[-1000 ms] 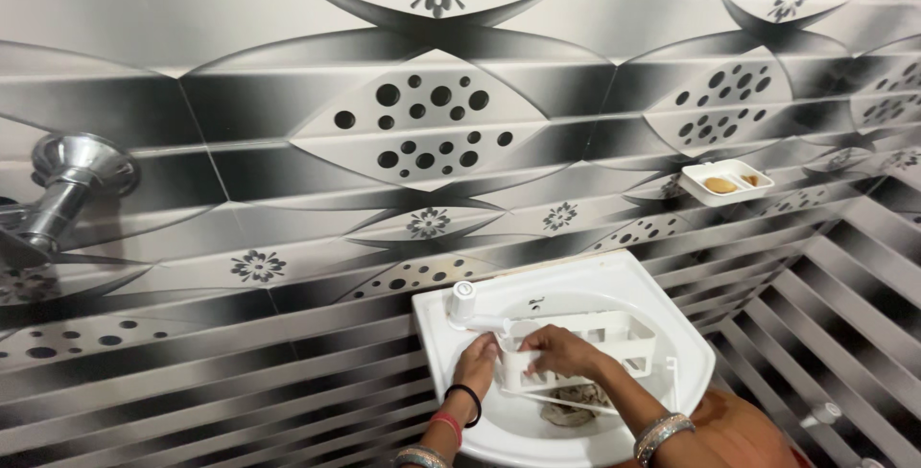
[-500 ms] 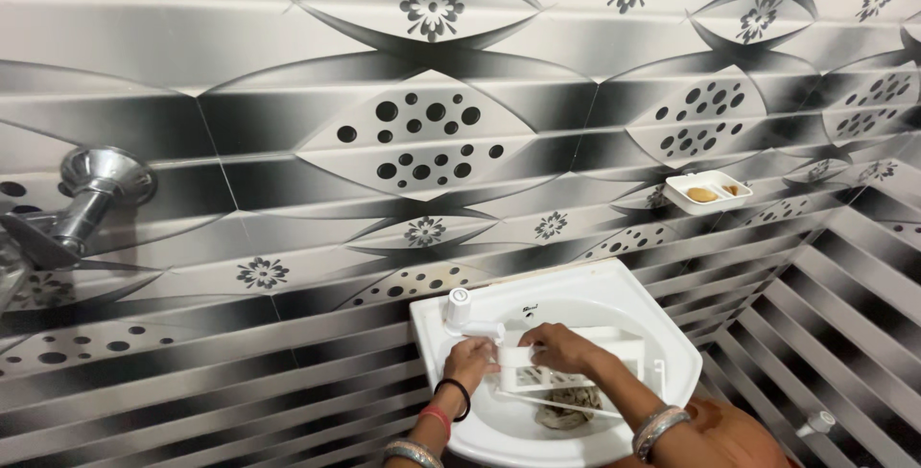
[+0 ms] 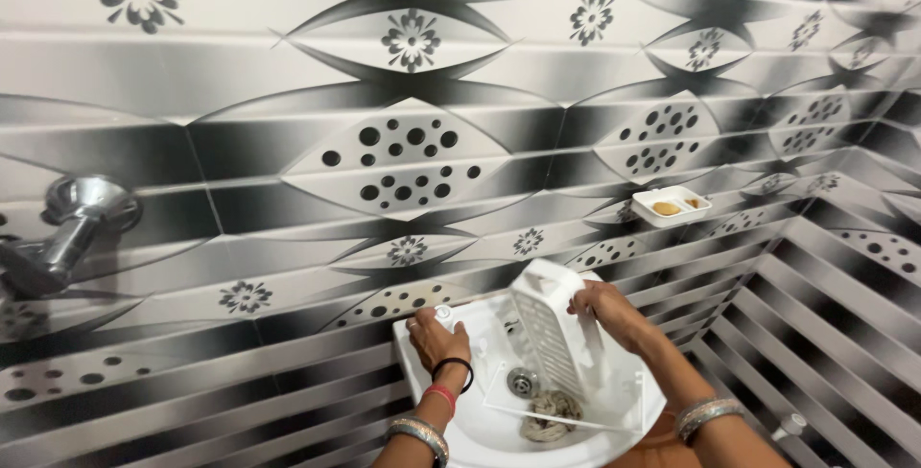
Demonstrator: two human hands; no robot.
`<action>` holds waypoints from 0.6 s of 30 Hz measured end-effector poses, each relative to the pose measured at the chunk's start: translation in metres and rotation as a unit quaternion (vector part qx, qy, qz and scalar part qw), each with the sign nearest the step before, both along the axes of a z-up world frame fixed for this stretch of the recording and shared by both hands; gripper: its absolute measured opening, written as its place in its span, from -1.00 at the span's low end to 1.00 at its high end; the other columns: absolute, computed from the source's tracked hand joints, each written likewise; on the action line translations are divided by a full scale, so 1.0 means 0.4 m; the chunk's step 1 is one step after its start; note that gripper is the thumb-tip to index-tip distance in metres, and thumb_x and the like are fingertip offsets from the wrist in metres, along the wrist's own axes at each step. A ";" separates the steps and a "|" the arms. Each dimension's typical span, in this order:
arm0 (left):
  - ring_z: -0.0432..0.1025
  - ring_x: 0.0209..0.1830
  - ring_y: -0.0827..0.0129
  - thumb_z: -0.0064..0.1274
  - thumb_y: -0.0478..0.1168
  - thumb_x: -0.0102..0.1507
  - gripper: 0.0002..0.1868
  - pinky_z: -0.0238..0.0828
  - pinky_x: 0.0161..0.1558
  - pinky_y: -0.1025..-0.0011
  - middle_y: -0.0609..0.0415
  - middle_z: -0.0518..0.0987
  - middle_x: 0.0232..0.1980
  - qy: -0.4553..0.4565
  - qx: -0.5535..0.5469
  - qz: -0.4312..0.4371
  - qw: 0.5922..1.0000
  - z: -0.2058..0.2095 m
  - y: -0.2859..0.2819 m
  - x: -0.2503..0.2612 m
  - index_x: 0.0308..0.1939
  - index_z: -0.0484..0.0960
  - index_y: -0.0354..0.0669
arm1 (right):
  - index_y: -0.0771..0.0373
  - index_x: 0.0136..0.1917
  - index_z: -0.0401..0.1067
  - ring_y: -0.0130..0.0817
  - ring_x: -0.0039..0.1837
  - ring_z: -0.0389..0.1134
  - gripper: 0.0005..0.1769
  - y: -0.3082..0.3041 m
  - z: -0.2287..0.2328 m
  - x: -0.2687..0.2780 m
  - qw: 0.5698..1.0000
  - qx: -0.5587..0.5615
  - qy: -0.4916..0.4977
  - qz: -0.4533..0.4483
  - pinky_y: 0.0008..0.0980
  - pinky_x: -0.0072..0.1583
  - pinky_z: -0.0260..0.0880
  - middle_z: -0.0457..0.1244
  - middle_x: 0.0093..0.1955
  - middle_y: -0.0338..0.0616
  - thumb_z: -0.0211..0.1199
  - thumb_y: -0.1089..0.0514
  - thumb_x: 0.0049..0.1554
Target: The person scrubs a white plastic ice tray with a cloth under running water in a sink, rinses it, and places it on the sink edge. They then pick up small foil-wrapped packets from the floor and place them into the tray.
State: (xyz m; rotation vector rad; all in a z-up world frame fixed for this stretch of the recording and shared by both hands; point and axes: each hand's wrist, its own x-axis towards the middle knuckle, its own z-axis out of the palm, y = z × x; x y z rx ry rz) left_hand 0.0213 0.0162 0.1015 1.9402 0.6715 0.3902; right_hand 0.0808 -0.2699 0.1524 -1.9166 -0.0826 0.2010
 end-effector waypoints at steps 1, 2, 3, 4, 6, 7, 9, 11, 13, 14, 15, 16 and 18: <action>0.30 0.30 0.03 0.37 -0.27 0.10 -0.44 0.45 0.21 0.19 -0.08 0.33 0.26 0.003 0.000 0.001 1.000 -0.003 -0.006 0.004 0.11 0.42 -0.15 | 0.46 0.05 0.49 -0.19 0.04 0.32 -0.65 -0.006 -0.004 -0.002 0.999 0.031 -0.007 -0.021 -0.23 0.17 0.31 0.36 -0.07 -0.04 0.20 0.31 -0.03; 0.31 0.29 0.02 0.36 -0.28 0.11 -0.43 0.45 0.20 0.21 -0.09 0.32 0.26 0.007 0.001 0.004 1.000 -0.006 -0.007 0.007 0.12 0.42 -0.16 | 0.43 0.06 0.50 -0.21 0.03 0.32 -0.66 0.000 -0.015 -0.005 0.997 0.063 -0.014 -0.041 -0.24 0.19 0.32 0.37 -0.07 -0.05 0.23 0.32 -0.02; 0.31 0.29 0.03 0.37 -0.29 0.11 -0.44 0.45 0.21 0.22 -0.09 0.33 0.26 0.013 0.003 0.006 1.000 -0.006 -0.010 0.014 0.12 0.43 -0.14 | 0.39 0.07 0.50 -0.23 0.03 0.33 -0.66 0.011 -0.024 -0.006 0.993 0.095 -0.020 -0.061 -0.25 0.20 0.34 0.37 -0.07 -0.05 0.25 0.34 -0.01; 0.31 0.29 0.03 0.37 -0.30 0.11 -0.44 0.45 0.21 0.23 -0.10 0.33 0.26 0.020 0.006 0.008 1.000 -0.007 -0.010 0.019 0.12 0.44 -0.13 | 0.32 0.08 0.49 -0.30 0.04 0.36 -0.65 0.026 -0.035 -0.014 0.994 0.084 -0.025 -0.060 -0.31 0.21 0.36 0.39 -0.06 -0.11 0.27 0.36 -0.02; 0.32 0.29 0.04 0.37 -0.30 0.11 -0.45 0.45 0.20 0.23 -0.09 0.35 0.25 0.033 0.006 0.008 0.999 -0.005 -0.006 0.029 0.12 0.46 -0.09 | 0.17 0.11 0.47 -0.43 0.07 0.41 -0.59 0.069 -0.055 -0.037 0.996 0.060 -0.034 -0.056 -0.43 0.24 0.39 0.42 -0.02 -0.21 0.32 0.39 -0.03; 0.33 0.29 0.04 0.37 -0.30 0.11 -0.45 0.46 0.18 0.22 -0.08 0.36 0.25 0.038 0.004 0.007 0.999 -0.004 0.000 0.034 0.12 0.47 -0.07 | 0.16 0.12 0.45 -0.43 0.05 0.42 -0.58 0.097 -0.061 -0.045 0.995 0.043 -0.054 -0.078 -0.41 0.19 0.43 0.41 -0.02 -0.20 0.34 0.39 -0.01; 0.33 0.29 0.05 0.37 -0.29 0.11 -0.48 0.46 0.17 0.20 -0.04 0.39 0.24 0.044 0.005 -0.001 0.999 -0.003 0.016 0.037 0.10 0.50 -0.03 | 0.13 0.14 0.41 -0.43 0.01 0.43 -0.56 0.154 -0.073 -0.065 0.989 0.009 -0.093 -0.116 -0.37 0.09 0.49 0.40 -0.02 -0.17 0.37 0.40 0.01; 0.33 0.29 0.07 0.39 -0.28 0.09 -0.52 0.44 0.19 0.18 0.00 0.44 0.22 0.042 0.012 -0.019 0.999 0.000 0.029 0.039 0.04 0.55 -0.01 | 0.28 0.09 0.39 -0.33 -0.03 0.35 -0.68 0.199 -0.076 -0.079 0.978 0.005 -0.161 -0.136 -0.30 0.05 0.42 0.37 0.00 -0.01 0.39 0.38 0.08; 0.35 0.29 0.08 0.40 -0.29 0.06 -0.53 0.45 0.19 0.18 0.03 0.47 0.20 0.039 0.012 -0.028 0.999 0.007 0.043 0.041 0.01 0.57 -0.03 | 0.31 0.06 0.37 -0.33 -0.03 0.35 -0.70 0.244 -0.068 -0.074 0.966 0.038 -0.193 -0.169 -0.30 0.03 0.42 0.36 0.00 -0.01 0.39 0.36 0.09; 0.35 0.29 0.09 0.41 -0.30 0.05 -0.53 0.45 0.18 0.19 0.05 0.49 0.19 0.038 0.011 -0.033 0.999 0.008 0.046 0.039 0.00 0.58 -0.05 | 0.27 0.06 0.37 -0.38 -0.02 0.38 -0.68 0.258 -0.063 -0.072 0.960 0.072 -0.190 -0.193 -0.33 0.03 0.44 0.38 -0.01 -0.10 0.38 0.36 0.06; 0.36 0.28 0.09 0.42 -0.29 0.05 -0.53 0.45 0.19 0.19 0.04 0.49 0.19 0.035 0.027 -0.036 0.998 0.008 0.049 0.037 -0.01 0.58 -0.07 | 0.22 0.05 0.37 -0.43 -0.01 0.42 -0.66 0.274 -0.062 -0.069 0.952 0.105 -0.187 -0.217 -0.35 0.03 0.47 0.39 -0.01 -0.18 0.36 0.35 0.02; 0.37 0.27 0.08 0.42 -0.28 0.04 -0.53 0.45 0.19 0.20 0.04 0.50 0.19 0.032 0.042 -0.041 0.998 0.008 0.048 0.035 -0.01 0.58 -0.09 | 0.22 0.05 0.35 -0.44 -0.02 0.41 -0.65 0.288 -0.063 -0.070 0.952 0.089 -0.188 -0.226 -0.37 0.03 0.46 0.38 -0.03 -0.20 0.38 0.34 0.02; 0.38 0.26 0.07 0.42 -0.27 0.05 -0.53 0.44 0.20 0.20 0.02 0.50 0.18 0.020 0.079 -0.056 0.995 0.007 0.049 0.036 -0.02 0.58 -0.13 | 0.21 0.05 0.32 -0.45 -0.04 0.37 -0.62 0.312 -0.071 -0.073 0.949 0.057 -0.191 -0.245 -0.40 0.02 0.44 0.35 -0.06 -0.23 0.41 0.32 0.01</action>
